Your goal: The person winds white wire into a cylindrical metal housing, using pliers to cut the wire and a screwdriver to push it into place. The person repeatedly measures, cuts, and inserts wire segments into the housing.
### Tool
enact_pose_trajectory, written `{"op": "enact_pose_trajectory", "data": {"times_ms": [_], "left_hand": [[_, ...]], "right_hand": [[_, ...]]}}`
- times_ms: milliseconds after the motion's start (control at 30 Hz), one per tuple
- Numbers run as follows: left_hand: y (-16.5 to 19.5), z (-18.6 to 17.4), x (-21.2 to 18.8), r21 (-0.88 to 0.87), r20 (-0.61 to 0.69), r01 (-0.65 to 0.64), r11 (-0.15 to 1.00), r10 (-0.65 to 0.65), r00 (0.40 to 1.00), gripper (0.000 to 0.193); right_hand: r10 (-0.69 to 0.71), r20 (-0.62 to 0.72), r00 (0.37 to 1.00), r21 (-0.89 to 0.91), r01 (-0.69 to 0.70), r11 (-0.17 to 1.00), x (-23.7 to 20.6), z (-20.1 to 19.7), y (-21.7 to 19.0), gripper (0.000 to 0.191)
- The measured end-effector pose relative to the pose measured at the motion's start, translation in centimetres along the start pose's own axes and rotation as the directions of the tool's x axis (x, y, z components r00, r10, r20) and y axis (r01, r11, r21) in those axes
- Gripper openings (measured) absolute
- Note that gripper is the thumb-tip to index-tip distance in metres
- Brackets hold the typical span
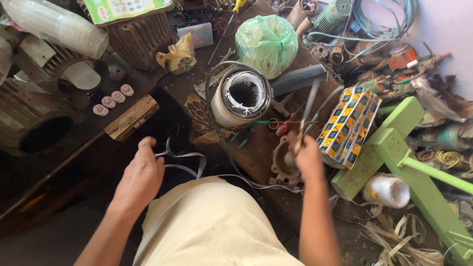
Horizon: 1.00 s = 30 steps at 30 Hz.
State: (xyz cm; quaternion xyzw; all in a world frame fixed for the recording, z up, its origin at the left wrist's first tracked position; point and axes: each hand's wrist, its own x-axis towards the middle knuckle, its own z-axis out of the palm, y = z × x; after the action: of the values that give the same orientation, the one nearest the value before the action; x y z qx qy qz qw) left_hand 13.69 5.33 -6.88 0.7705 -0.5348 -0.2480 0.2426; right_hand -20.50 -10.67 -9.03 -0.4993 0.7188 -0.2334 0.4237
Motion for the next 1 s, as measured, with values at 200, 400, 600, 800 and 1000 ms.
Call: {"op": "enact_pose_trajectory", "data": {"times_ms": [200,400,600,800,1000], "left_hand": [[0.9,-0.1,-0.5,-0.332,0.139,0.059,0.941,-0.013,0.99,0.018],[4.7,0.9,2.8,-0.897,0.227,0.17,0.408,0.095,0.969,0.018],[6.7,2.7,4.9,-0.98,0.176,0.193,-0.04,0.257,0.95,0.012],[7.1,3.0,5.1,-0.981,0.161,0.187,-0.046,0.334,0.929,0.011],[4.6,-1.9,9.1,-0.981,0.173,0.192,-0.036,0.293,0.94,0.01]], "right_hand": [[-0.062,0.284,0.957,0.729,-0.174,0.662,4.2,0.8,-1.8,0.026],[-0.805,-0.246,0.539,-0.181,0.791,0.585,-4.9,4.0,-3.8,0.004],[-0.971,0.083,0.224,-0.197,0.959,0.205,-12.7,5.4,-8.0,0.035],[-0.839,0.11,0.533,-0.028,0.845,0.534,-12.3,7.2,-6.4,0.016],[-0.845,0.282,0.455,0.378,0.756,0.534,-11.9,2.2,-0.8,0.016]]}}
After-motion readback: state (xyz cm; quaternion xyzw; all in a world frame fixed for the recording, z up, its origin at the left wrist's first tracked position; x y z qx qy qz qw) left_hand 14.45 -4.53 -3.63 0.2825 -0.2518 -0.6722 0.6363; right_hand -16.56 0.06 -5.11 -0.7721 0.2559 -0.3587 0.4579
